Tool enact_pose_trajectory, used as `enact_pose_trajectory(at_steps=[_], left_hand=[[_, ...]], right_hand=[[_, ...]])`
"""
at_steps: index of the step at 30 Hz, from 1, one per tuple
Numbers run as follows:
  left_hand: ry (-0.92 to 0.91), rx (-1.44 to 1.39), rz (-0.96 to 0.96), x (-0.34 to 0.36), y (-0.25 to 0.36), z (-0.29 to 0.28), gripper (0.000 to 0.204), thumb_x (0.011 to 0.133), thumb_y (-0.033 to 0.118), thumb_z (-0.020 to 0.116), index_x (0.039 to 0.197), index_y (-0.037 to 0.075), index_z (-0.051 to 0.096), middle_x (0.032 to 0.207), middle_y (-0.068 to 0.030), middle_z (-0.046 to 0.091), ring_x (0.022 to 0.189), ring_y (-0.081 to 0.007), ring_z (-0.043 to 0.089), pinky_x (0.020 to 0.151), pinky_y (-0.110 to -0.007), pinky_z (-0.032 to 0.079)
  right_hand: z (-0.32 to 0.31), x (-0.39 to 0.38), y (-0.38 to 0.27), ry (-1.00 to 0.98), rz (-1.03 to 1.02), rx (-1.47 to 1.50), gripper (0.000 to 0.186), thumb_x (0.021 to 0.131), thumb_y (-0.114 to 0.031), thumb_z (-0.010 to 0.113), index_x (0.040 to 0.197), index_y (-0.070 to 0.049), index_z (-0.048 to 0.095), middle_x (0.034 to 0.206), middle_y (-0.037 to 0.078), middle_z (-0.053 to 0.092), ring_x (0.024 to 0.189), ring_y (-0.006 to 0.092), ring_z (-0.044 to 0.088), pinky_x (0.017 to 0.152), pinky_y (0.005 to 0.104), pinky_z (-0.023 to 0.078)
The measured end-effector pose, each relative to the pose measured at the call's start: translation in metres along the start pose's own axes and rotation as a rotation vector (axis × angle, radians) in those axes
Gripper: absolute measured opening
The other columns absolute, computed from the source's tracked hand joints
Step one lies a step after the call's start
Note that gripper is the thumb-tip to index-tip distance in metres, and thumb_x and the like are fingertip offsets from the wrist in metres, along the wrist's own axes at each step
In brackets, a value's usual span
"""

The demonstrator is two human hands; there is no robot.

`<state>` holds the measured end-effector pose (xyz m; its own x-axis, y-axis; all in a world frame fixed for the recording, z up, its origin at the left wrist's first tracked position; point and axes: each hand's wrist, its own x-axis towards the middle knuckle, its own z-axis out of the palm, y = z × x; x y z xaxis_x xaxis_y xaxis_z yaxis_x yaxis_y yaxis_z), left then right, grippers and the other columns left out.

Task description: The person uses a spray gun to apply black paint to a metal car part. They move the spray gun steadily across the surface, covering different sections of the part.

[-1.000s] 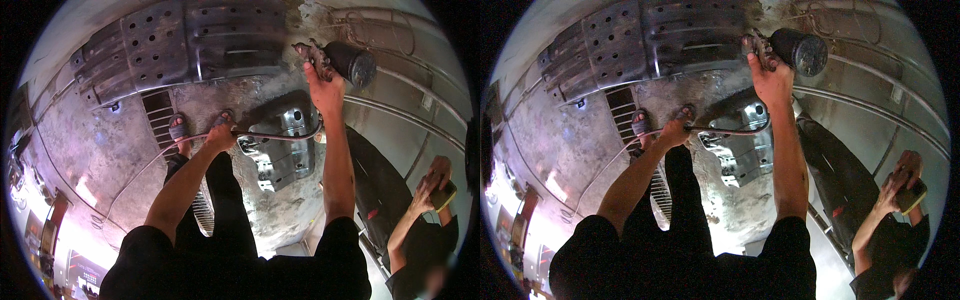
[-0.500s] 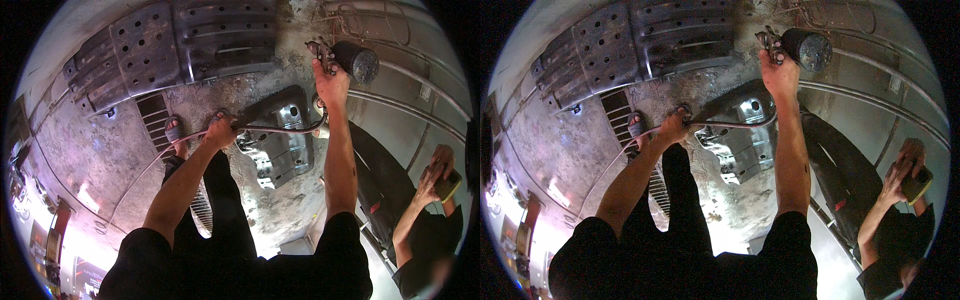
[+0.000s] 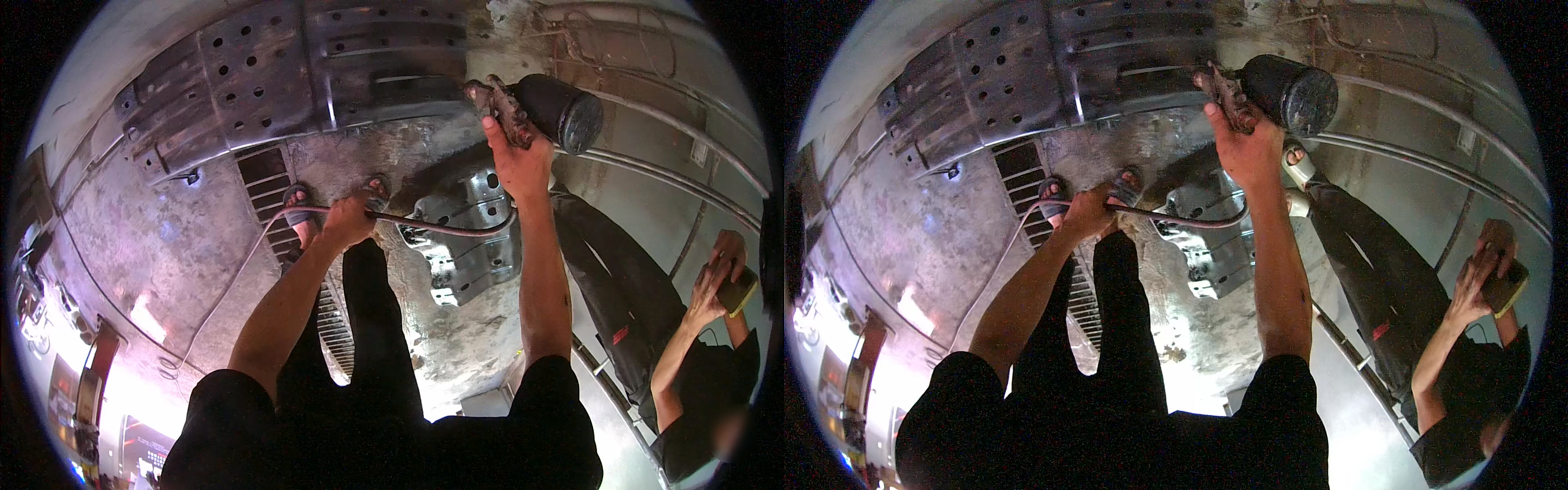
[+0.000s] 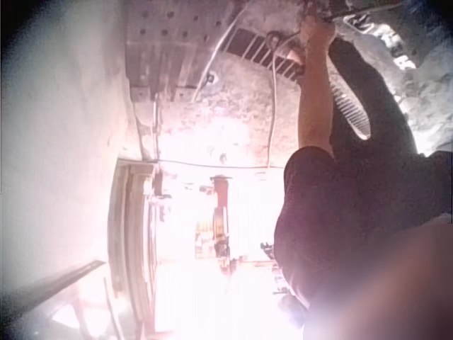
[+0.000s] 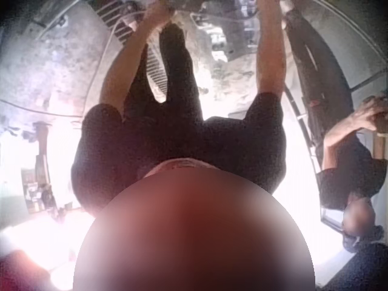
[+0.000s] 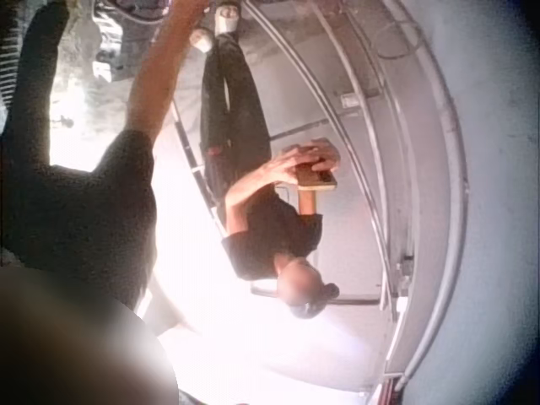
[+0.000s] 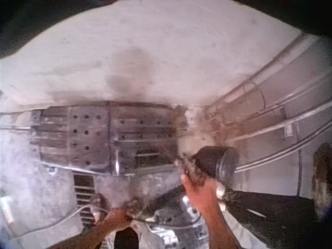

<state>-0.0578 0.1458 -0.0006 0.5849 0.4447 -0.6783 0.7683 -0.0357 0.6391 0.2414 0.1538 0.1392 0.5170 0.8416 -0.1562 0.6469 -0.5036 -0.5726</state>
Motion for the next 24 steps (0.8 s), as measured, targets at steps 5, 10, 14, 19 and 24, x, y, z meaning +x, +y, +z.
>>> enact_pose_trajectory(at_steps=[5, 10, 14, 19, 24], left_hand=[[0.018, 0.047, 0.033, -0.016, -0.016, -0.007, 0.034, 0.079, 0.018, 0.065, 0.11, 0.005, 0.063, 0.092, -0.0271, 0.069, 0.091, -0.0478, 0.066, 0.083, -0.055, 0.052], [-0.059, 0.065, 0.011, -0.028, -0.033, -0.007, 0.055, 0.072, 0.034, 0.081, 0.115, 0.004, 0.063, 0.094, -0.0242, 0.07, 0.094, -0.0448, 0.067, 0.082, -0.051, 0.054], [-0.014, 0.045, 0.045, -0.035, -0.041, -0.006, 0.051, 0.076, 0.031, 0.08, 0.116, 0.004, 0.063, 0.097, -0.0253, 0.07, 0.095, -0.0444, 0.067, 0.082, -0.051, 0.054], [0.027, 0.007, 0.075, -0.043, -0.042, -0.011, 0.046, 0.079, 0.025, 0.076, 0.118, 0.003, 0.063, 0.098, -0.0262, 0.069, 0.096, -0.044, 0.067, 0.081, -0.05, 0.054], [-0.006, 0.021, 0.106, -0.037, -0.033, -0.011, 0.049, 0.078, 0.023, 0.077, 0.121, 0.004, 0.061, 0.096, -0.0254, 0.07, 0.095, -0.0435, 0.068, 0.08, -0.049, 0.054]], right_hand=[[0.009, -0.018, -0.032, 0.03, -0.101, 0.205, 0.036, 0.091, -0.027, 0.074, 0.109, 0.004, 0.069, 0.096, 0.009, 0.071, 0.083, 0.0143, 0.064, 0.076, 0.0288, 0.05], [0.017, -0.033, -0.057, -0.06, -0.049, 0.298, 0.035, 0.087, -0.031, 0.077, 0.107, -0.003, 0.071, 0.097, 0.015, 0.073, 0.09, 0.0283, 0.071, 0.079, 0.0374, 0.054], [0.021, -0.047, -0.07, -0.173, 0.041, 0.224, 0.039, 0.088, -0.035, 0.075, 0.112, -0.005, 0.07, 0.099, 0.016, 0.073, 0.093, 0.0283, 0.072, 0.08, 0.0368, 0.055], [0.033, -0.05, -0.07, -0.131, -0.092, 0.222, 0.043, 0.088, -0.041, 0.073, 0.114, -0.006, 0.07, 0.094, 0.017, 0.074, 0.092, 0.0316, 0.073, 0.079, 0.038, 0.056], [0.028, -0.048, -0.049, -0.118, 0.095, 0.163, 0.043, 0.089, -0.042, 0.072, 0.114, -0.007, 0.07, 0.094, 0.016, 0.074, 0.088, 0.0341, 0.072, 0.077, 0.0391, 0.055]])
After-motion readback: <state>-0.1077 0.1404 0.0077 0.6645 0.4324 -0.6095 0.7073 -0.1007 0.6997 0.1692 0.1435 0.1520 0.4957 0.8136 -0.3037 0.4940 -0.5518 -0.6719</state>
